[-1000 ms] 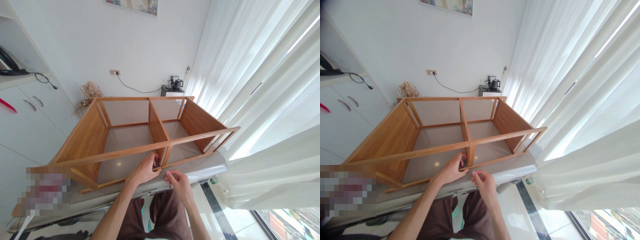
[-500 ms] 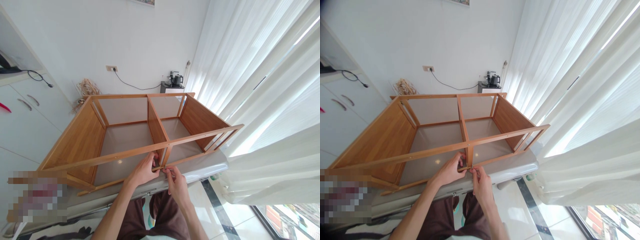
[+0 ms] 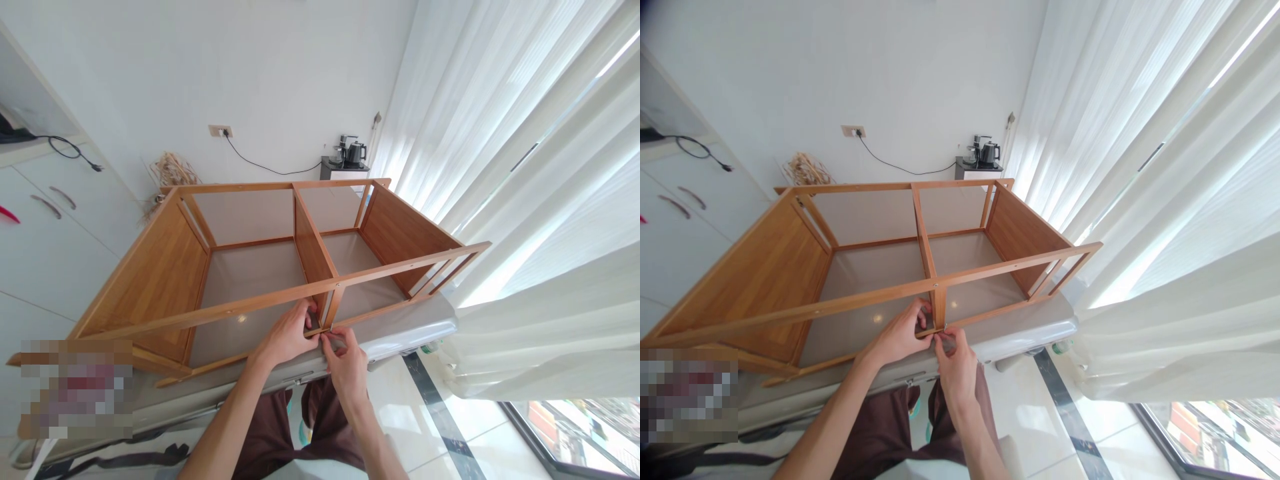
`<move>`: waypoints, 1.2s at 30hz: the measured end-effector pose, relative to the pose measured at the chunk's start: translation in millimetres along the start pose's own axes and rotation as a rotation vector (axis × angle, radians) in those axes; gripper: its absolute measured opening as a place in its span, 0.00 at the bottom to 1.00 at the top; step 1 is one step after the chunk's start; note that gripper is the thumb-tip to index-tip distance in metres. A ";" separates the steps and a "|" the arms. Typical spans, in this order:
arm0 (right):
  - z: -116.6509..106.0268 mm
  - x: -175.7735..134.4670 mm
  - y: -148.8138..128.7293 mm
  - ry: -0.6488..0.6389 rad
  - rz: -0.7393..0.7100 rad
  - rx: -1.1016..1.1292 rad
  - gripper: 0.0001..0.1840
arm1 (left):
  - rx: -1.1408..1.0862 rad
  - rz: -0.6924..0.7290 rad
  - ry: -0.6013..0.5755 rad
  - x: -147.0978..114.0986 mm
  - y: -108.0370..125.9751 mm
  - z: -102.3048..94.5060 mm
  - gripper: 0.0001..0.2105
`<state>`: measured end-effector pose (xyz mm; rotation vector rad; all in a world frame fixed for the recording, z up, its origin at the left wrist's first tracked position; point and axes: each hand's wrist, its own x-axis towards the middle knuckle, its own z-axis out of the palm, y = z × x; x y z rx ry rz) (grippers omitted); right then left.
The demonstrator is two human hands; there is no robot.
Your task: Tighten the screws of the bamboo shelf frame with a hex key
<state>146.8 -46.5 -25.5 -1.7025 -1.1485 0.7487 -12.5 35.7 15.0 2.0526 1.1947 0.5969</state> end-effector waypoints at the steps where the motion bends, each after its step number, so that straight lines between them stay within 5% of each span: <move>1: 1.0 -1.0 0.3 0.013 -0.003 -0.009 0.17 | -0.002 0.000 -0.001 -0.1 0.1 -0.2 0.21; 19: -5.4 -4.2 11.4 0.014 -0.043 0.077 0.19 | 0.025 0.001 0.021 -1.4 -2.6 3.5 0.21; 36: -33.2 2.0 10.2 -0.131 -0.318 -0.077 0.09 | 0.097 -0.053 0.002 -1.8 1.5 3.1 0.20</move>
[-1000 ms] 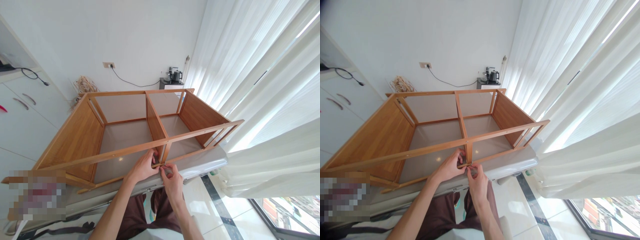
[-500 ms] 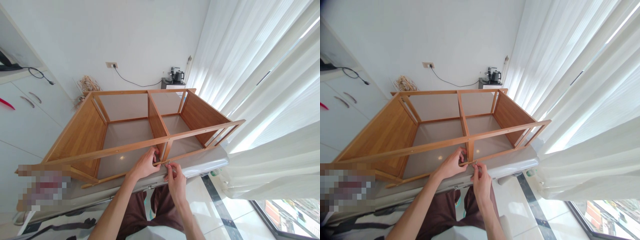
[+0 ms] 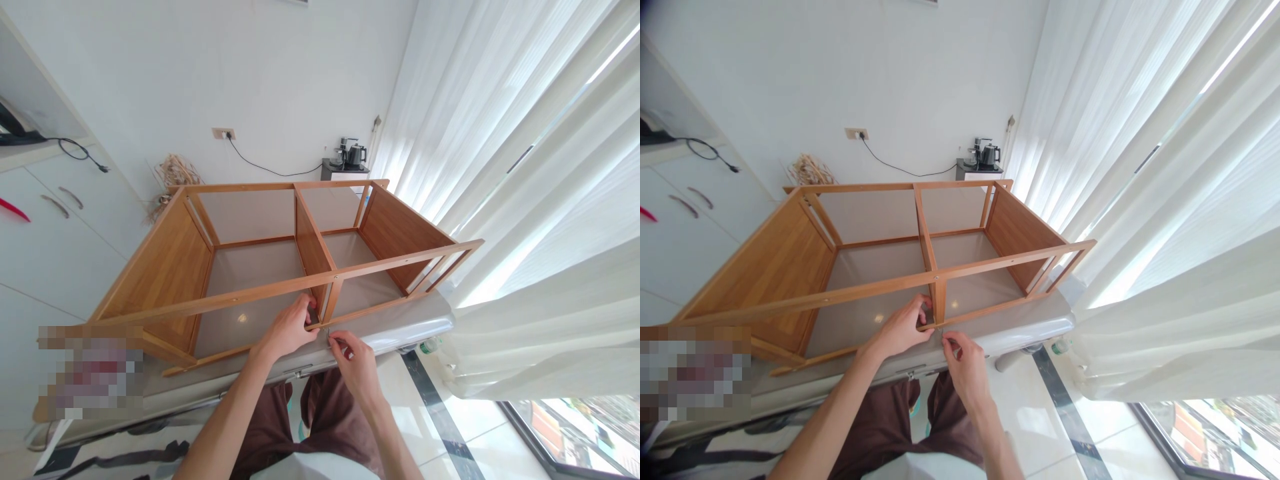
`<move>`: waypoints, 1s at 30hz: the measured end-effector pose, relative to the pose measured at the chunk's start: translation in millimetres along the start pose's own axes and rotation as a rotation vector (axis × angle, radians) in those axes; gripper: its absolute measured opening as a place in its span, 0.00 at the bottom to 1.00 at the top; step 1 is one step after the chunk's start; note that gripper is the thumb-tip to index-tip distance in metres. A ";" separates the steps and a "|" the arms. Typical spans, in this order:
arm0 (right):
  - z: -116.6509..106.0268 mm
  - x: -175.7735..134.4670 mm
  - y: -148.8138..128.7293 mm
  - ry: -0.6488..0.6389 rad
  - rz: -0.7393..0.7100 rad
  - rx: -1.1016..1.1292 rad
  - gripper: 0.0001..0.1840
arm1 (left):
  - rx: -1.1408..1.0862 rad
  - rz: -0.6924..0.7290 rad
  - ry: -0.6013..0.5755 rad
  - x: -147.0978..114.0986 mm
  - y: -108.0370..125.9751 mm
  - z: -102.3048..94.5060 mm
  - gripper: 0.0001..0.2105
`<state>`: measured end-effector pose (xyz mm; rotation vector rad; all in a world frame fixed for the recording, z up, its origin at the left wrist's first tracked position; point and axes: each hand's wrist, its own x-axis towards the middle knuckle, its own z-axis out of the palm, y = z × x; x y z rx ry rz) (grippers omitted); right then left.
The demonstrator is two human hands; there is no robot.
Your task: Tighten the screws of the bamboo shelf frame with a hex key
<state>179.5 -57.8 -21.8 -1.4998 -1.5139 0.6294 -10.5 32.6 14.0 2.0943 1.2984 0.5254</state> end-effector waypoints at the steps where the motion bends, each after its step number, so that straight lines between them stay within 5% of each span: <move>1: -2.1 1.1 -0.2 -0.017 -0.020 -0.006 0.09 | 0.001 -0.009 0.004 -0.2 0.2 1.5 0.21; 13: -14.2 9.5 2.4 -0.184 -0.268 -0.047 0.12 | -0.054 0.021 0.033 -1.5 -6.0 8.1 0.21; 30: -13.7 16.5 1.8 -0.196 -0.255 -0.045 0.13 | -0.098 0.035 0.024 -1.0 -4.3 5.5 0.22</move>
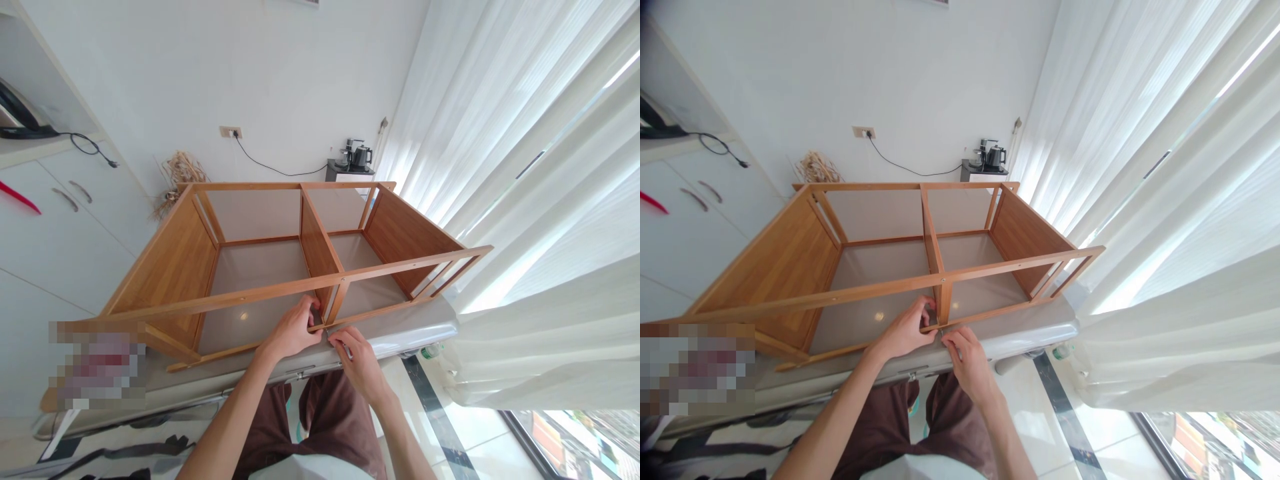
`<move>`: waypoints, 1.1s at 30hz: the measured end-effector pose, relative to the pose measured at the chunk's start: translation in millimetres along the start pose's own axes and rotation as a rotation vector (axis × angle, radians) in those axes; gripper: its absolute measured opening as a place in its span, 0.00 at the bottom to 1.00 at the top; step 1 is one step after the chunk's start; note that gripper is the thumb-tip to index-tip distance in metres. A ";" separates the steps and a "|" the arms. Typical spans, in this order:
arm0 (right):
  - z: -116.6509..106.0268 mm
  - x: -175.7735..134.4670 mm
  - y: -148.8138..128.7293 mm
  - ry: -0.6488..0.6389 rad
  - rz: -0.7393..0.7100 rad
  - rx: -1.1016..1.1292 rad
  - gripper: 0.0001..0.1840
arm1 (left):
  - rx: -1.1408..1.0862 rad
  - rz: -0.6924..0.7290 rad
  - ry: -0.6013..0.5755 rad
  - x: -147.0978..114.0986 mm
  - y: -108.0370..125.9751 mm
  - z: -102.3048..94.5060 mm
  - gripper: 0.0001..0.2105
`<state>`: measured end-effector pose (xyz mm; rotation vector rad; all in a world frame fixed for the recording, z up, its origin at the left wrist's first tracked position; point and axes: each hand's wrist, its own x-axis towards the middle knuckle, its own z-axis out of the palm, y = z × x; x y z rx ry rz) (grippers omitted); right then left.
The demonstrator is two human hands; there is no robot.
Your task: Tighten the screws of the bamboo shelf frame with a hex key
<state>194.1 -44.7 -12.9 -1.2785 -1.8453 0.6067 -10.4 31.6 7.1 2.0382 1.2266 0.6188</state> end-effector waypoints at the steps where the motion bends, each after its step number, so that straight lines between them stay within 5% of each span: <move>1: -0.2 0.5 0.9 -0.006 0.001 -0.001 0.13 | -0.001 0.003 0.000 0.1 -0.2 0.1 0.22; 19: -1.3 -2.1 10.4 0.142 -0.109 -0.291 0.11 | 0.019 -0.003 -0.006 -0.6 2.5 -1.7 0.21; 33: -2.2 -2.5 10.2 0.052 -0.144 -0.345 0.12 | 0.021 -0.002 -0.005 -0.6 1.6 -0.5 0.21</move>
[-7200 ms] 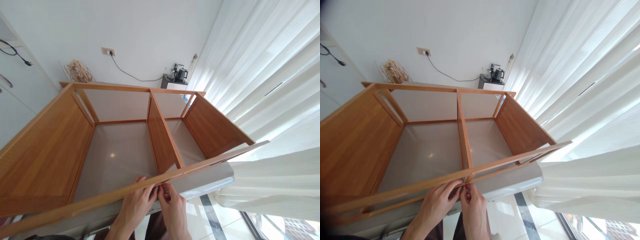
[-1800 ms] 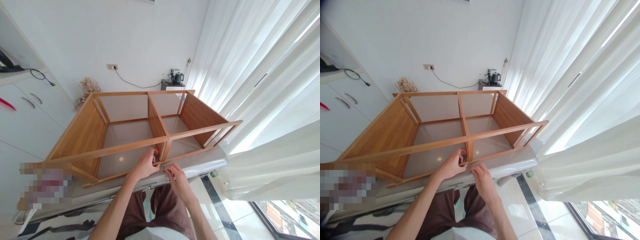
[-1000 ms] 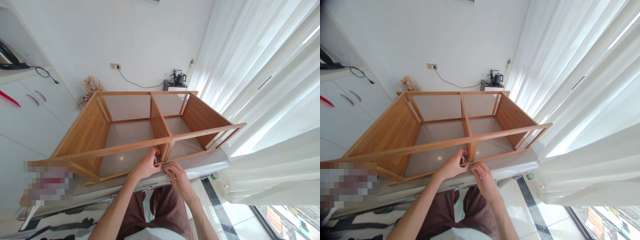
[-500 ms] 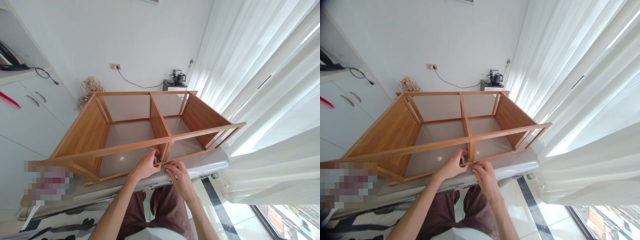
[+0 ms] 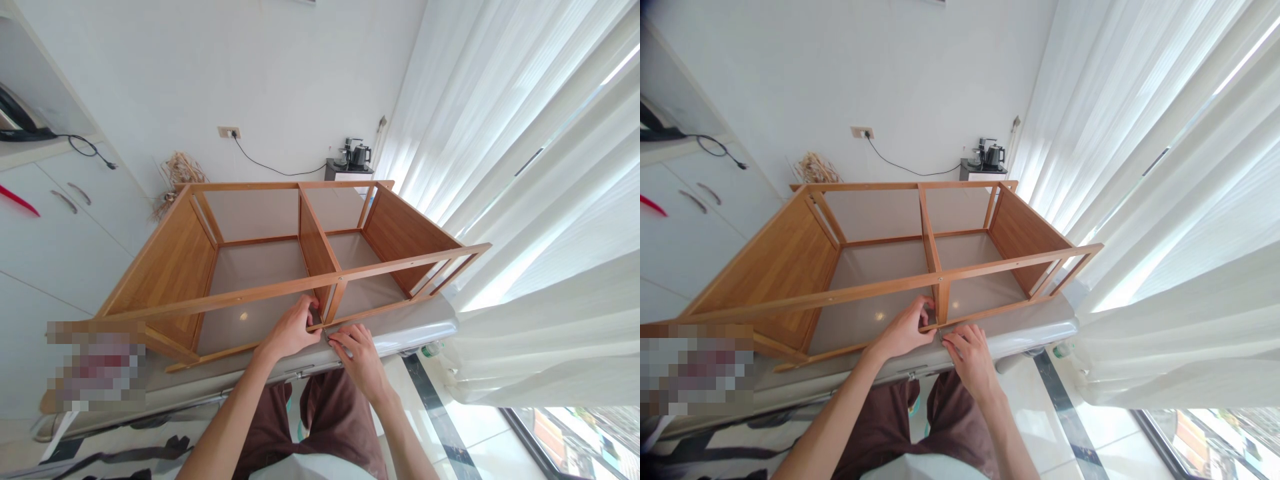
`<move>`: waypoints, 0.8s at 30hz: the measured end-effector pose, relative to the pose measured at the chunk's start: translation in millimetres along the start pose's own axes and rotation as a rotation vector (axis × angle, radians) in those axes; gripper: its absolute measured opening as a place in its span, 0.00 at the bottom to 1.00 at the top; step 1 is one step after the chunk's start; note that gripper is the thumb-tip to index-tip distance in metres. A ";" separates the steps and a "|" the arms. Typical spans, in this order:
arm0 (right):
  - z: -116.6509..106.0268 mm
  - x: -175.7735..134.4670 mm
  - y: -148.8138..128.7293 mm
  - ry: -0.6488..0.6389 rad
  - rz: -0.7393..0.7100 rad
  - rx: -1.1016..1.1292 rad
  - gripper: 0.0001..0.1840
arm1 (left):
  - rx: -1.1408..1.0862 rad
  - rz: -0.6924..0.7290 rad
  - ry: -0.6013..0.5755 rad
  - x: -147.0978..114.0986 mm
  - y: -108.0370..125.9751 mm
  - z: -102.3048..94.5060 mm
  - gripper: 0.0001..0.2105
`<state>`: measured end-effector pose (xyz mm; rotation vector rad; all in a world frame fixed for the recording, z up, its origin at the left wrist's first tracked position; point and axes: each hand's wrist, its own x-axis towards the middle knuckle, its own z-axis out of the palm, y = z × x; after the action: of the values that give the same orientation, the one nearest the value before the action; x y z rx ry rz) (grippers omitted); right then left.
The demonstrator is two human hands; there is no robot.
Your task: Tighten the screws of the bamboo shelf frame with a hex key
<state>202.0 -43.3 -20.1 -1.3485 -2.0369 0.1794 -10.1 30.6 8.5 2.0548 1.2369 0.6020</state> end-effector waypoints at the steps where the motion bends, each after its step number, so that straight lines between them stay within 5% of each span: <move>1: -0.4 0.6 -0.4 0.003 -0.008 -0.003 0.12 | -0.003 0.001 0.000 -0.1 -0.1 0.1 0.21; 24: -6.8 2.1 7.1 -0.082 -0.078 -0.005 0.11 | 0.010 0.006 0.021 0.0 -1.7 1.3 0.21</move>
<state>211.0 -39.9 -17.3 -1.2814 -2.1555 0.1988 -10.2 30.7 6.4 2.0659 1.2482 0.6226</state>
